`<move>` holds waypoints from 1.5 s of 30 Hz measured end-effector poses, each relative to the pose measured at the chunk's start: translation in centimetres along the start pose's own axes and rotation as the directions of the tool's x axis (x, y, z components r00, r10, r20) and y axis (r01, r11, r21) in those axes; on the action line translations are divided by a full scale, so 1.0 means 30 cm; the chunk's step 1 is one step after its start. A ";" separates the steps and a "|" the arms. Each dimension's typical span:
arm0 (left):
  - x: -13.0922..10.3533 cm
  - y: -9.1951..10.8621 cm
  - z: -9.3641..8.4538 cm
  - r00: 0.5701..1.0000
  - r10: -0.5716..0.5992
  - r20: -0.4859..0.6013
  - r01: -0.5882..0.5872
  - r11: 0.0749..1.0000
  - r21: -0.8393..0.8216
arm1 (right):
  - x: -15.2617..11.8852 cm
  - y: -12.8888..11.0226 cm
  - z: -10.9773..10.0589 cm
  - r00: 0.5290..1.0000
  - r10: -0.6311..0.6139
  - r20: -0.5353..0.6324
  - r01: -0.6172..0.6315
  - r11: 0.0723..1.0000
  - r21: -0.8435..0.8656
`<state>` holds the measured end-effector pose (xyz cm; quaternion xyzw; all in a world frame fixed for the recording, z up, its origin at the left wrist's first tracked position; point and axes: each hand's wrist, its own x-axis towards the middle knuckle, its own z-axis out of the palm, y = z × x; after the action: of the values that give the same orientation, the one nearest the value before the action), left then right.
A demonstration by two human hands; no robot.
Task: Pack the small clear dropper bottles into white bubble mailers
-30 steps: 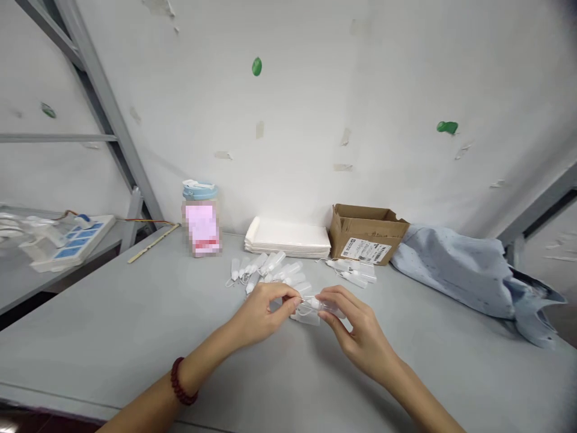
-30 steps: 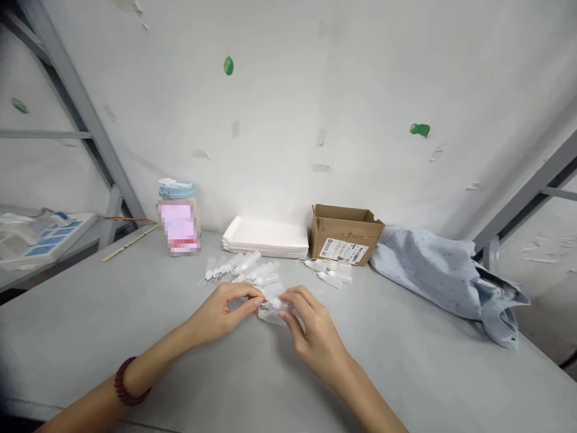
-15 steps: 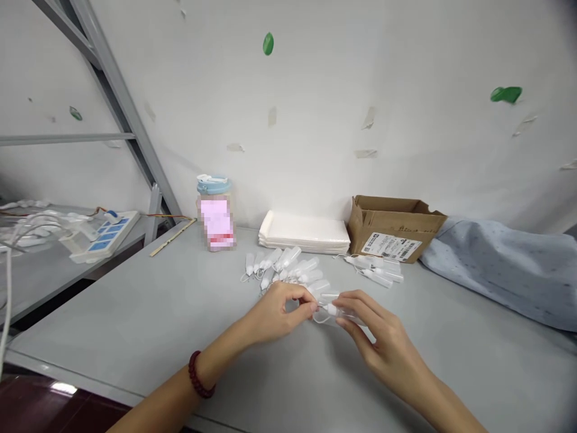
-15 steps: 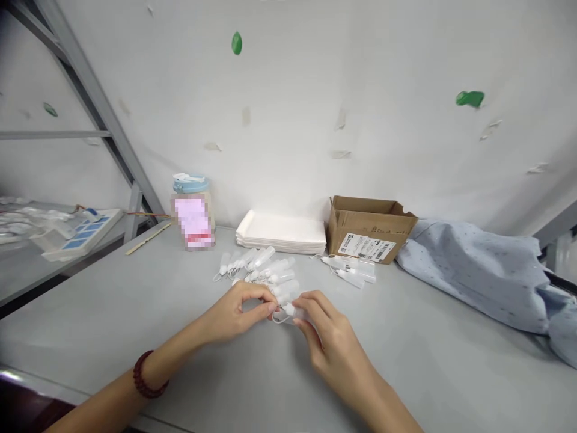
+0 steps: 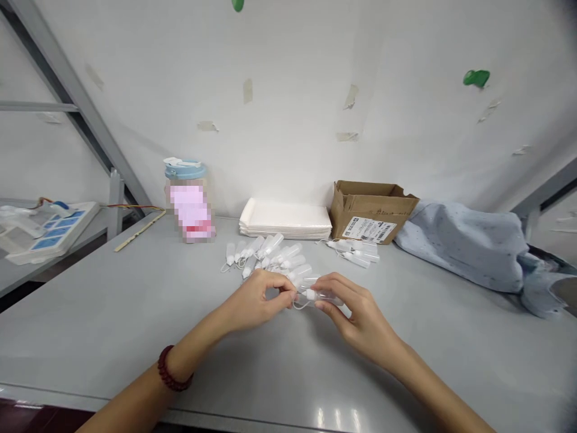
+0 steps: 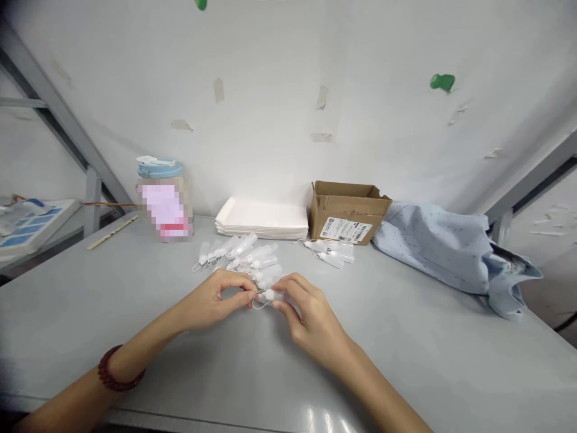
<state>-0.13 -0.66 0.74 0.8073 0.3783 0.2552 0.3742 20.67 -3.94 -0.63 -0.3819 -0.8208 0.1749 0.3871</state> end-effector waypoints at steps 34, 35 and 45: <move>-0.016 0.017 -0.015 0.999 0.035 0.008 -0.035 0.999 -0.006 | 0.003 -0.028 -0.004 0.972 -0.220 -0.088 0.205 0.967 -0.151; -0.015 0.016 -0.017 1.000 0.030 0.008 -0.030 1.000 -0.004 | 0.003 -0.027 -0.003 0.970 -0.222 -0.095 0.206 0.966 -0.158; -0.013 0.028 -0.016 0.999 0.028 -0.042 -0.028 1.000 0.002 | 0.004 -0.020 0.001 0.963 -0.239 -0.125 0.213 0.958 -0.193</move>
<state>-0.35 -1.15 1.64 0.8072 0.3751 0.2771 0.3619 20.32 -4.24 -0.24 -0.3302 -0.8407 0.0267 0.4283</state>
